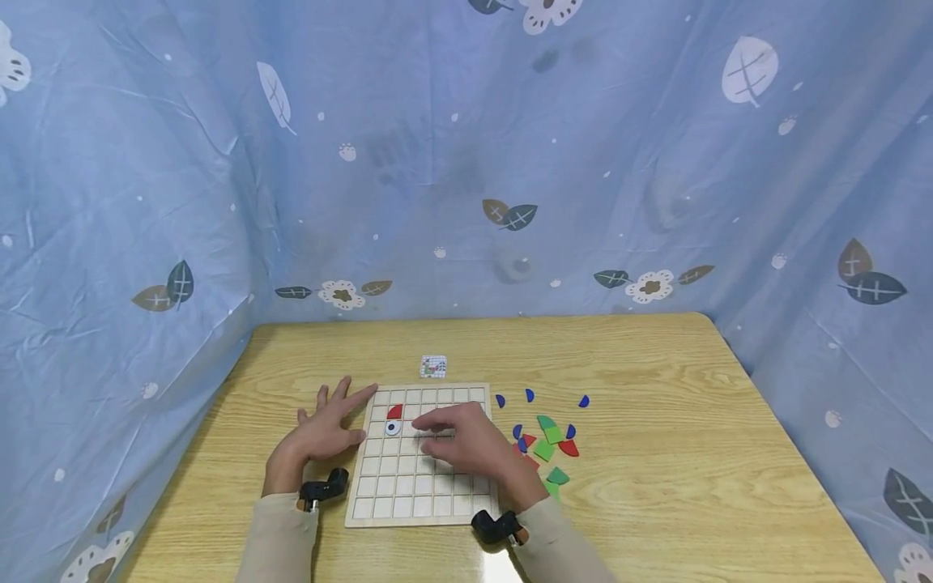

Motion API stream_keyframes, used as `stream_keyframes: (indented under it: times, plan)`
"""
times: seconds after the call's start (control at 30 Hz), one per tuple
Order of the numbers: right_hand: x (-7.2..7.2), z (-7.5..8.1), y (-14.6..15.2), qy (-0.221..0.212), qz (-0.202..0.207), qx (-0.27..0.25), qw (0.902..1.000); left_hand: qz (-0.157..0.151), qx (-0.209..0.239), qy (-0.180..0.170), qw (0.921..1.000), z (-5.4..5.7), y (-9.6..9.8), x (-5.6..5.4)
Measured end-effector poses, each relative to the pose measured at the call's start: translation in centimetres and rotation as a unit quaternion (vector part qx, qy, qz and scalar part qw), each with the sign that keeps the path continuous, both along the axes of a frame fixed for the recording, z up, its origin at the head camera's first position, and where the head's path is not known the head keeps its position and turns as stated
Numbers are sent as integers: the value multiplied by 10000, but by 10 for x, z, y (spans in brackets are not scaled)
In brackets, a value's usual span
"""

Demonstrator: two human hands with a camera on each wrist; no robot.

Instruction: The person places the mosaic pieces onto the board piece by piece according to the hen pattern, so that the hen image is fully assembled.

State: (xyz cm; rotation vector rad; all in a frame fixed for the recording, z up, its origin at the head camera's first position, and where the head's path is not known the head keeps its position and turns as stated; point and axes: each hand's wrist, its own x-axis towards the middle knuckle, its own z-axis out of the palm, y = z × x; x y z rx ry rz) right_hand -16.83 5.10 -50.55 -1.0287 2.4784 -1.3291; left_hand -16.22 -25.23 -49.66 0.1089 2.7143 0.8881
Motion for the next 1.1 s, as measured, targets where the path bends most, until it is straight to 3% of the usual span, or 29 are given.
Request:
stream_keyframes:
  times: [0.53, 0.73, 1.1]
  plan:
    - [30, 1, 113, -43, -1112, -314, 9933, 49, -9, -17, 10000, 1, 0, 1]
    - [46, -7, 134, -286, -1399, -289, 9893, 9, 27, -15, 10000, 2, 0, 2]
    - [81, -13, 149, -50, -1877, -5, 9822, -34, -14, 4, 10000, 1, 1, 2]
